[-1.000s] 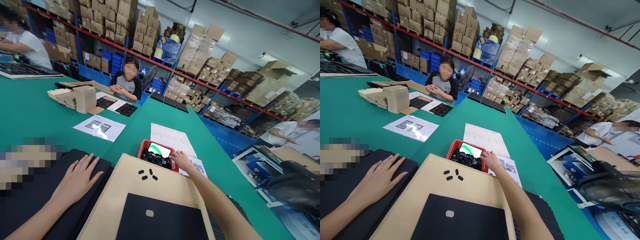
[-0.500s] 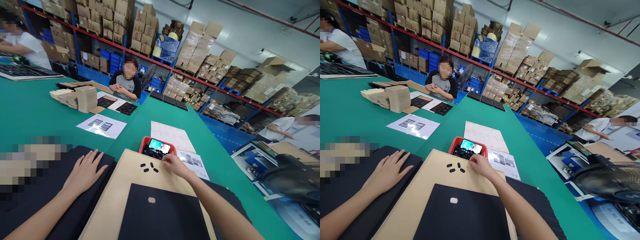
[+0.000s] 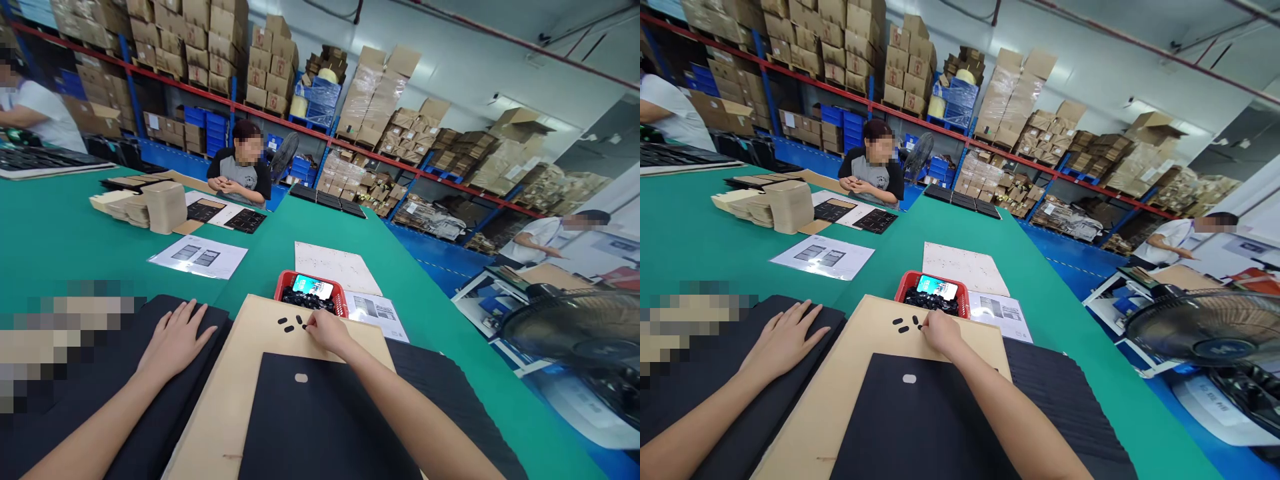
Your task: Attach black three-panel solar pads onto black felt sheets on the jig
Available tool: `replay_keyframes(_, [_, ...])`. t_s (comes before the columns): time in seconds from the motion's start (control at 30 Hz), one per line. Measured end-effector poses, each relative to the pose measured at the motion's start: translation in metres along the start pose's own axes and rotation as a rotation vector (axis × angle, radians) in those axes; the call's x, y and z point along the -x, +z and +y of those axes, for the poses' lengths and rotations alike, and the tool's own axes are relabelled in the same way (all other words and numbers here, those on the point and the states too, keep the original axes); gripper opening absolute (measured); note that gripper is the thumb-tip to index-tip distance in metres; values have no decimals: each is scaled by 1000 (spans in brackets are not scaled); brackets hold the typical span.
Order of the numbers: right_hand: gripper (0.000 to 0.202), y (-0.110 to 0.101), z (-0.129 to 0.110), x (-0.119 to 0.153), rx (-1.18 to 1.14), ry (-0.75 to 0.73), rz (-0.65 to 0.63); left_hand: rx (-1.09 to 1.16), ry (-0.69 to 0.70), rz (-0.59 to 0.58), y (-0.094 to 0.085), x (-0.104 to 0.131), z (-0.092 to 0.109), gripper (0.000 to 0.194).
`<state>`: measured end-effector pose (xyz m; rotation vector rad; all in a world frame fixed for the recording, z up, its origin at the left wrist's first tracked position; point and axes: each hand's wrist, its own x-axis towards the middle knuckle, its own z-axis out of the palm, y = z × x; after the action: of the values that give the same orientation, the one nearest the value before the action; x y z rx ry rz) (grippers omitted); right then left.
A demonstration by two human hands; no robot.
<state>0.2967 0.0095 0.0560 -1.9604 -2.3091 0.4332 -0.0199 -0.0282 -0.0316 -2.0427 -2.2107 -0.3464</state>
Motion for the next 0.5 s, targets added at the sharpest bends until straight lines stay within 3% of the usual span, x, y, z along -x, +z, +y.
replay_keyframes(0.3, [16, 3, -6, 15, -106, 0, 106, 124, -10, -21, -8, -2, -3, 67])
replay_keyframes(0.4, [15, 1, -4, 31, -224, -61, 108, 287, -23, -3, -30, 1, 6, 63])
replay_keyframes(0.5, [13, -2, -5, 55, -362, -143, 36, 468, 140, 95, -68, 19, 41, 53])
